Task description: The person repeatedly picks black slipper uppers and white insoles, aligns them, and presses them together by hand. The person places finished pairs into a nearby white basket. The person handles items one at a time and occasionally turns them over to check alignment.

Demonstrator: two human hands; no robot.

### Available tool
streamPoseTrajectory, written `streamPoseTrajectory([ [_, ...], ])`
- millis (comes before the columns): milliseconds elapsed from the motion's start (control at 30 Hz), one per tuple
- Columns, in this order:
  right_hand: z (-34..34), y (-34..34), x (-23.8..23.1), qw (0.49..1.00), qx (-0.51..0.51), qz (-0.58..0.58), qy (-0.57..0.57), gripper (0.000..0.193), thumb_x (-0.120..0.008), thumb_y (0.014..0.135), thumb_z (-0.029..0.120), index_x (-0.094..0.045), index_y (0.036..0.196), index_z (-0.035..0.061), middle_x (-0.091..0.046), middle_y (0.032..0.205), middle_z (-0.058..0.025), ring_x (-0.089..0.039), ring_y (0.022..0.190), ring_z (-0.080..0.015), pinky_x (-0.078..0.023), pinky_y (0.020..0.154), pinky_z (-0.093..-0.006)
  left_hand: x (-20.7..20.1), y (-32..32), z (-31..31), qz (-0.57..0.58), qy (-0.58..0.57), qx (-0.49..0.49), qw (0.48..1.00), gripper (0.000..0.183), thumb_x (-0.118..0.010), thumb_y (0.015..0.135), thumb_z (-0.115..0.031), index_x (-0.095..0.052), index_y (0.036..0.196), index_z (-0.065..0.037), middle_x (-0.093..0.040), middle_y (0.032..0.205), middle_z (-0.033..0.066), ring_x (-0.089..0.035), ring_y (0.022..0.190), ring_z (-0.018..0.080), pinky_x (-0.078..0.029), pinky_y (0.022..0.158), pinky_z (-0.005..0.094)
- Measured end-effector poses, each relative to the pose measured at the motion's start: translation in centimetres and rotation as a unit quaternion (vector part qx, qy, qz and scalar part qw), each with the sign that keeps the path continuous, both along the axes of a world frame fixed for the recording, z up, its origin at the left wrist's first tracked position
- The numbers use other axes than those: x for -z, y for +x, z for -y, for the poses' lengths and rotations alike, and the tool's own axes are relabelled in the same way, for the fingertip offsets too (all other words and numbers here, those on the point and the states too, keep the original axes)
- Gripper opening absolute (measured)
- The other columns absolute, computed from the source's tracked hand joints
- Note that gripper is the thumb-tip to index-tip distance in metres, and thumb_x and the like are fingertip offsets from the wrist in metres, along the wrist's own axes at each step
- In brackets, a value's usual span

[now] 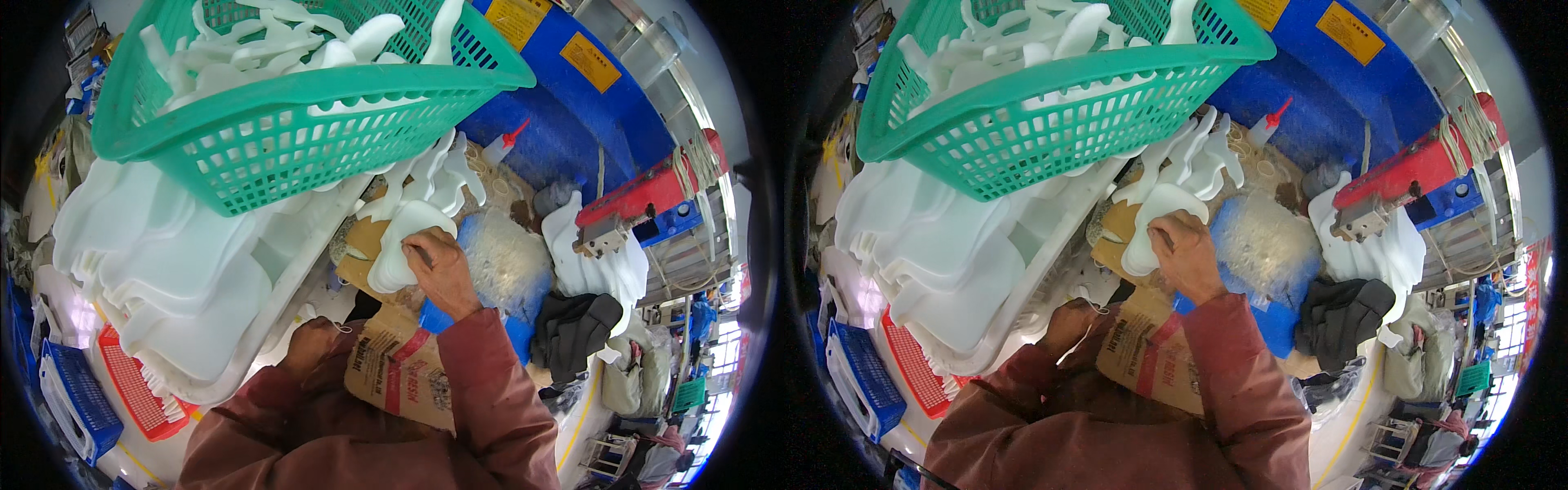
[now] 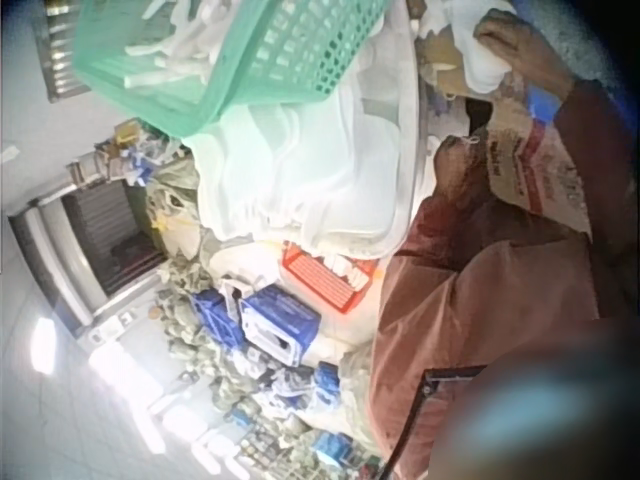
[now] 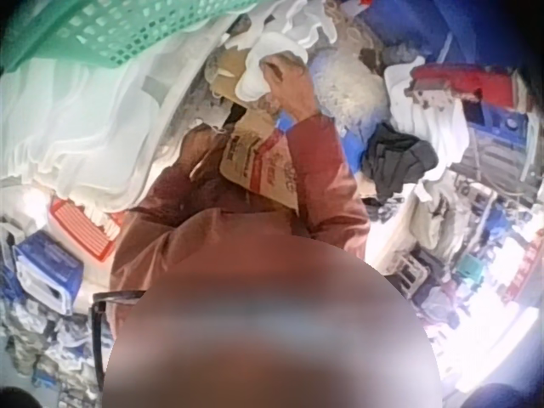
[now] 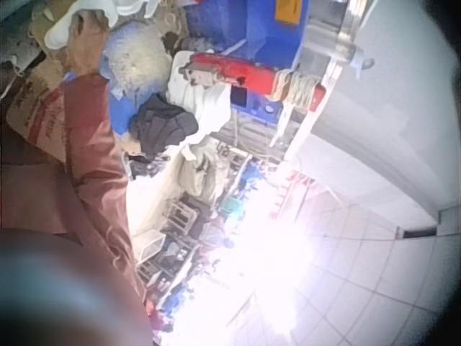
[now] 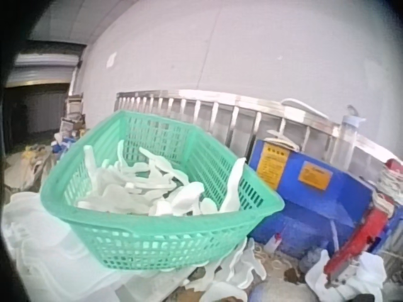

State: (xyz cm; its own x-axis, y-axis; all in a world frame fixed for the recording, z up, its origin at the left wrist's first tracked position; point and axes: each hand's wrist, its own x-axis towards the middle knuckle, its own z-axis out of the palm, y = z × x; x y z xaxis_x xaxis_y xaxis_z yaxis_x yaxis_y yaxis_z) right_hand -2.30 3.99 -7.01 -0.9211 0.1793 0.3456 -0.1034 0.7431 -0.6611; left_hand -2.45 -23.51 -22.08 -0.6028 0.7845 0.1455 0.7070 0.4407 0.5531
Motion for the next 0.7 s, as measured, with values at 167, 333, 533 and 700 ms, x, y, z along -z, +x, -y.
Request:
streamPoseTrajectory([
  [167, 0.3, 0.1, 0.1, 0.999, -0.002, 0.005, 0.048, 0.011, -0.069, 0.093, 0.008, -0.073, 0.102, 0.0042, -0.069, 0.100, -0.0118, -0.066, 0.088, -0.0296, -0.054, 0.075, -0.0397, -2.7, -0.3, 1.1, 0.146, 0.123, -0.165, 0.968, 0.018, -0.071, 0.097, -0.014, -0.076, 0.106, 0.000, -0.067, 0.086, 0.0108, -0.064, 0.080, 0.0265, -0.052, 0.072, 0.0380],
  [333, 0.3, 0.2, -0.9, 0.999, 0.005, 0.015, -0.036, 0.013, -0.068, 0.092, 0.010, -0.073, 0.104, 0.0052, -0.069, 0.097, -0.0132, -0.066, 0.092, -0.0333, -0.053, 0.080, -0.0433, -7.0, -2.3, -1.1, 0.295, 0.200, -0.160, 0.921, 0.019, -0.068, 0.101, -0.018, -0.075, 0.105, -0.001, -0.069, 0.084, 0.0104, -0.064, 0.072, 0.0183, -0.051, 0.067, 0.0329],
  [533, 1.3, 3.1, -4.6, 0.995, -0.069, -0.068, -0.007, 0.025, -0.066, 0.096, 0.008, -0.070, 0.120, 0.0030, -0.068, 0.109, -0.0141, -0.069, 0.090, -0.0250, -0.056, 0.076, -0.0352, -12.4, -1.4, -0.6, 0.522, 0.174, -0.056, 0.833, 0.021, -0.063, 0.105, -0.016, -0.073, 0.108, 0.003, -0.072, 0.085, 0.0043, -0.066, 0.075, 0.0127, -0.054, 0.070, 0.0267],
  [700, 3.5, 7.2, -8.3, 0.904, -0.317, 0.226, -0.177, 0.038, -0.061, 0.103, 0.022, -0.053, 0.137, 0.0060, -0.068, 0.114, -0.0163, -0.070, 0.097, -0.0370, -0.055, 0.082, -0.0426, -16.9, -1.7, -0.6, 0.463, 0.180, 0.041, 0.867, 0.020, -0.061, 0.106, -0.011, -0.070, 0.113, 0.005, -0.073, 0.089, 0.0081, -0.070, 0.081, 0.0138, -0.057, 0.075, 0.0278],
])
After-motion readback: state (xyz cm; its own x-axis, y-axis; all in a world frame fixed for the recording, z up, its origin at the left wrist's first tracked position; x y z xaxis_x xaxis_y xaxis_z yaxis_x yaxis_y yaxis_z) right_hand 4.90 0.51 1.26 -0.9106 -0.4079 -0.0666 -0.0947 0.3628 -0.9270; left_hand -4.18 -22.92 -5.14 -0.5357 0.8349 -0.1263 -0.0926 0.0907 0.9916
